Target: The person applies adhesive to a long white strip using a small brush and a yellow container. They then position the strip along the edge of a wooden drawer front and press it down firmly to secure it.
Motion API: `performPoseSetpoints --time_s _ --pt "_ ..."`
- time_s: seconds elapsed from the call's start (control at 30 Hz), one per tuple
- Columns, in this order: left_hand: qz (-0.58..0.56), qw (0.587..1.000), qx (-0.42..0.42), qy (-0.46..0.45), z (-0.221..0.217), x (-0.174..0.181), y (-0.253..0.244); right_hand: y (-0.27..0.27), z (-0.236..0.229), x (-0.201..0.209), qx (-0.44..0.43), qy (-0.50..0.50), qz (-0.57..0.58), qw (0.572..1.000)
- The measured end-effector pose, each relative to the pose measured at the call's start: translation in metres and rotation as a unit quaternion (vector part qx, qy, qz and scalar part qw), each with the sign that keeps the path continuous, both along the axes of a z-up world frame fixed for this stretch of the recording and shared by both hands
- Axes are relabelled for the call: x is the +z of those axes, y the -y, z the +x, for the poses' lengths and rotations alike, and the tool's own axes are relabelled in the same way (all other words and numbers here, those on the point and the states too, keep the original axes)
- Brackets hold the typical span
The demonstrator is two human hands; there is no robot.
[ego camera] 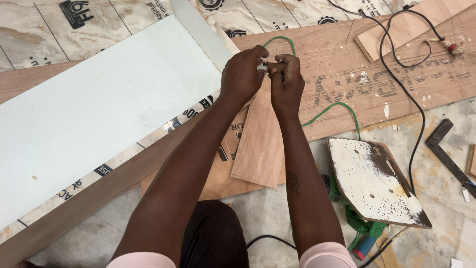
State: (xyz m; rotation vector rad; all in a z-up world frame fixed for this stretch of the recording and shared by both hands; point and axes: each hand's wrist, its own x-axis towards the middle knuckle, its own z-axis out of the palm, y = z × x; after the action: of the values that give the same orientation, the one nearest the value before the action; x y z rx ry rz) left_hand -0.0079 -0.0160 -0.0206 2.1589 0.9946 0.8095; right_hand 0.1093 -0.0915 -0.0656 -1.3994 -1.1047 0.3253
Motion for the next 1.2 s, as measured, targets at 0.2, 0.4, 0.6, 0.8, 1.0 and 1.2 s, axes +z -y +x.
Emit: performPoseSetpoints --time_s 0.2,0.4,0.6,0.8,1.0,1.2 --pt "0.029 0.999 -0.007 -0.025 -0.001 -0.001 0.001 0.0 0.002 -0.001 -0.002 -0.004 -0.021 1.0" --pt "0.017 0.999 -0.016 -0.028 -0.003 -0.002 0.0 -0.004 0.01 -0.005 0.069 -0.21 -0.023 0.975" --pt "0.042 0.998 -0.009 -0.04 -0.003 -0.003 0.001 -0.005 0.011 -0.008 0.081 -0.191 -0.024 0.978" --pt "0.014 0.997 -0.011 -0.072 -0.001 -0.001 0.0 -0.005 0.015 -0.013 0.075 -0.135 -0.04 0.987" --pt "0.058 0.996 -0.022 -0.068 -0.002 0.001 0.001 -0.004 0.007 -0.017 0.041 -0.051 -0.01 0.998" --pt "0.062 0.996 -0.018 -0.059 -0.002 -0.004 0.001 0.0 0.006 -0.022 0.014 0.028 -0.047 0.998"
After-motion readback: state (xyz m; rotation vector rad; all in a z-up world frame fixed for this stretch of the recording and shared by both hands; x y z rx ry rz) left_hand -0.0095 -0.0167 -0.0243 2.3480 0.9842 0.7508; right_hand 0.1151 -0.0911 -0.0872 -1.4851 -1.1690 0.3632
